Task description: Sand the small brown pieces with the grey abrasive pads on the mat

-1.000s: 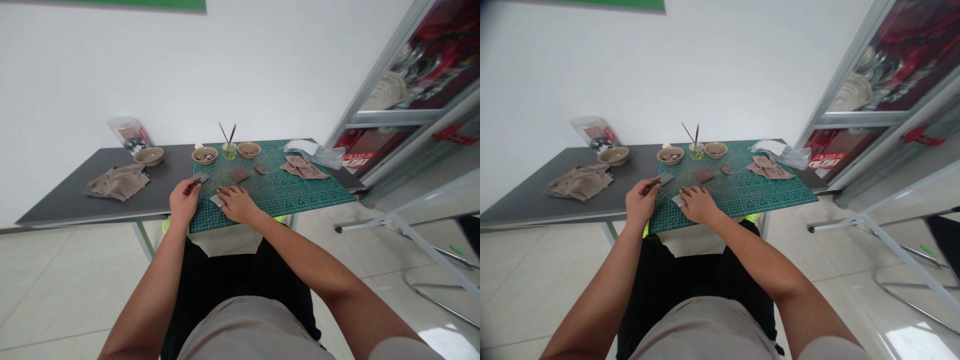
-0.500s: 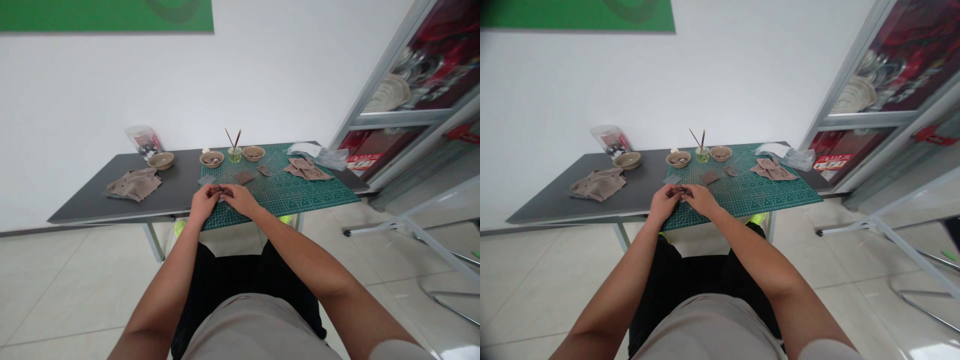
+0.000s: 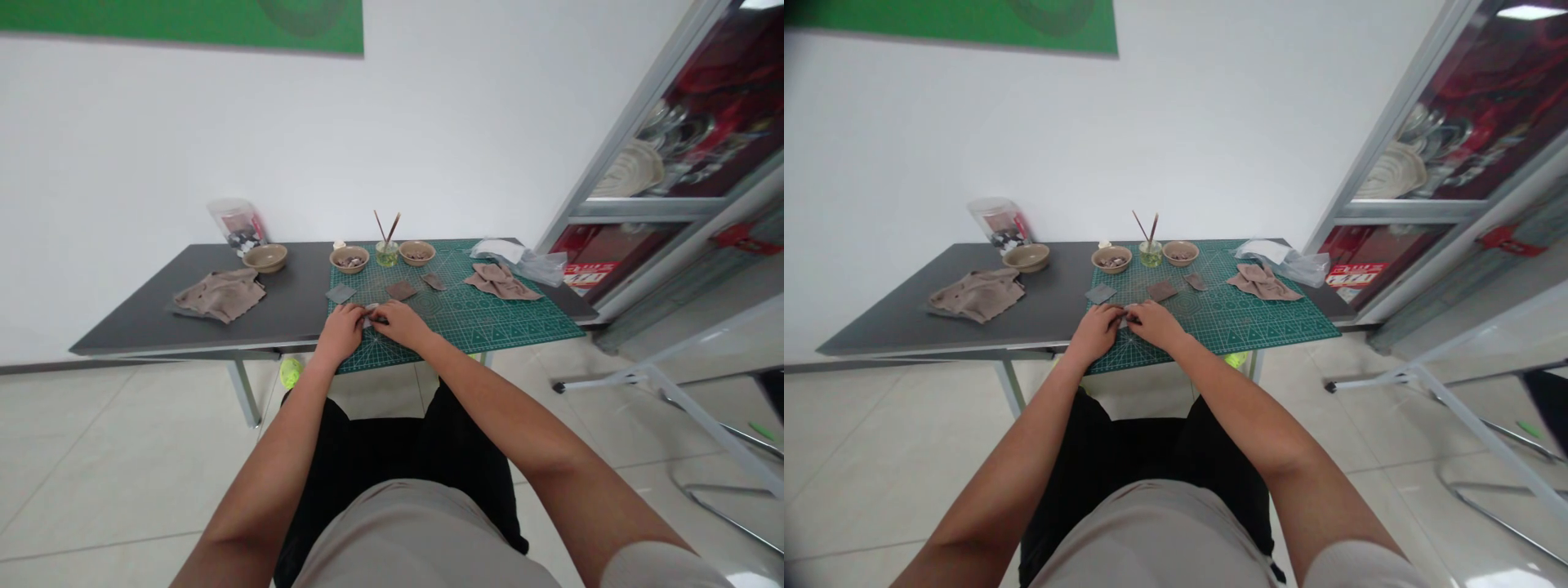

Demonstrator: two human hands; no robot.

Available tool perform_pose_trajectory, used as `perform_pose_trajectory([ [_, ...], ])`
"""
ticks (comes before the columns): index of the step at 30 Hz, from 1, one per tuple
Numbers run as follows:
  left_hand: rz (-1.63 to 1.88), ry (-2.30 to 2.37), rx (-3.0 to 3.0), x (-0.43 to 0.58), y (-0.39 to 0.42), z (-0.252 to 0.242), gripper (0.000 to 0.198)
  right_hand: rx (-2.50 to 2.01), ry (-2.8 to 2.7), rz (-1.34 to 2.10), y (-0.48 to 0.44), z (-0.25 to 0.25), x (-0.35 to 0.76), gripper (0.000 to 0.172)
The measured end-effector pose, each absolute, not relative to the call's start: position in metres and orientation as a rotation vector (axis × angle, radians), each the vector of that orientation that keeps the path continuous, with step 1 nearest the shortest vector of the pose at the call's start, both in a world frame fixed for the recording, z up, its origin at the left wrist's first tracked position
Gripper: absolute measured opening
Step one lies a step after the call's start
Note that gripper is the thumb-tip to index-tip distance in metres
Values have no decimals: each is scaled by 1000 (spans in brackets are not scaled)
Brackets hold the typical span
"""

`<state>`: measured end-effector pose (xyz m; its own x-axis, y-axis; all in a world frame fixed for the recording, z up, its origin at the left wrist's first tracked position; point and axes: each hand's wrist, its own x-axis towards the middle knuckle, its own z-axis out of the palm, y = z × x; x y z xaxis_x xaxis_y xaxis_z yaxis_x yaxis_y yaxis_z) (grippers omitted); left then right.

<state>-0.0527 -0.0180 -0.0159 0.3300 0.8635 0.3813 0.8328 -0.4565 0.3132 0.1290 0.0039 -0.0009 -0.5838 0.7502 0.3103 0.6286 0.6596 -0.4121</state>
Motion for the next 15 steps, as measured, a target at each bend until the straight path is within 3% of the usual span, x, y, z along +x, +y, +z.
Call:
perform_pose_trajectory([
  [15, 712, 1654, 2527, -52, -19, -16, 40, -1242, -2442, 177, 5, 1, 126, 19],
])
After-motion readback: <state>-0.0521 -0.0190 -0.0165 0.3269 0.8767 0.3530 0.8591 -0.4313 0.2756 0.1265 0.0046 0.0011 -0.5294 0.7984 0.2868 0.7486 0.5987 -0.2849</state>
